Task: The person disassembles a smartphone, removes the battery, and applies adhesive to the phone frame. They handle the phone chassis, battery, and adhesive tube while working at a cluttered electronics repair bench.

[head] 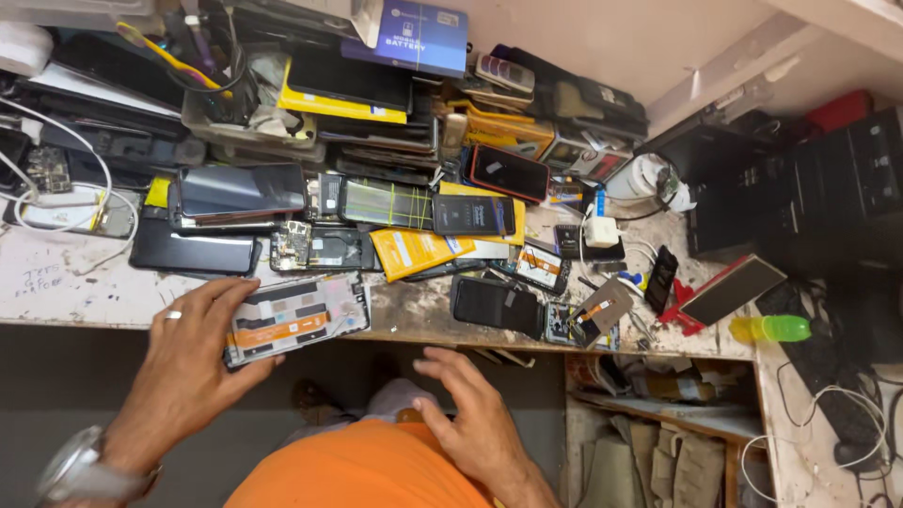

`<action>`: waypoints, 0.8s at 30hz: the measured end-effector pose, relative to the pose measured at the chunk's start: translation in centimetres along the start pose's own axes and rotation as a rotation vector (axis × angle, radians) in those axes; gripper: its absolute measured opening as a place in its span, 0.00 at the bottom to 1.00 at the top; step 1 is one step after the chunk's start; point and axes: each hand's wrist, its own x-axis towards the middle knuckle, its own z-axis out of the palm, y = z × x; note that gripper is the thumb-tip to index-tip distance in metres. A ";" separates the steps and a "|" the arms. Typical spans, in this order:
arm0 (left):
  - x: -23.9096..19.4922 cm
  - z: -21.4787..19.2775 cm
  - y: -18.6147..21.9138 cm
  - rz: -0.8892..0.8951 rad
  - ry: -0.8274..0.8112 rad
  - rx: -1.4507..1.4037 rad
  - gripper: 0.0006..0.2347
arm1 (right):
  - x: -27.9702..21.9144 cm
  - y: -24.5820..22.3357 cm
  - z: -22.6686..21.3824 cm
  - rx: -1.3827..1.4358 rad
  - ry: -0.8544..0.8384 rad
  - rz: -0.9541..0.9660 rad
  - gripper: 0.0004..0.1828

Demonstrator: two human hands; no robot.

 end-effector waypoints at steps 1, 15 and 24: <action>-0.2 0.7 -0.5 -0.018 -0.020 -0.019 0.37 | -0.7 0.4 0.0 -0.018 -0.041 0.051 0.18; 10.4 20.2 14.6 0.328 -0.214 -0.105 0.36 | -6.7 12.9 -8.3 0.001 0.134 0.214 0.16; 14.2 25.2 19.1 0.330 -0.215 0.066 0.41 | -5.4 21.5 -16.1 0.032 0.069 0.211 0.16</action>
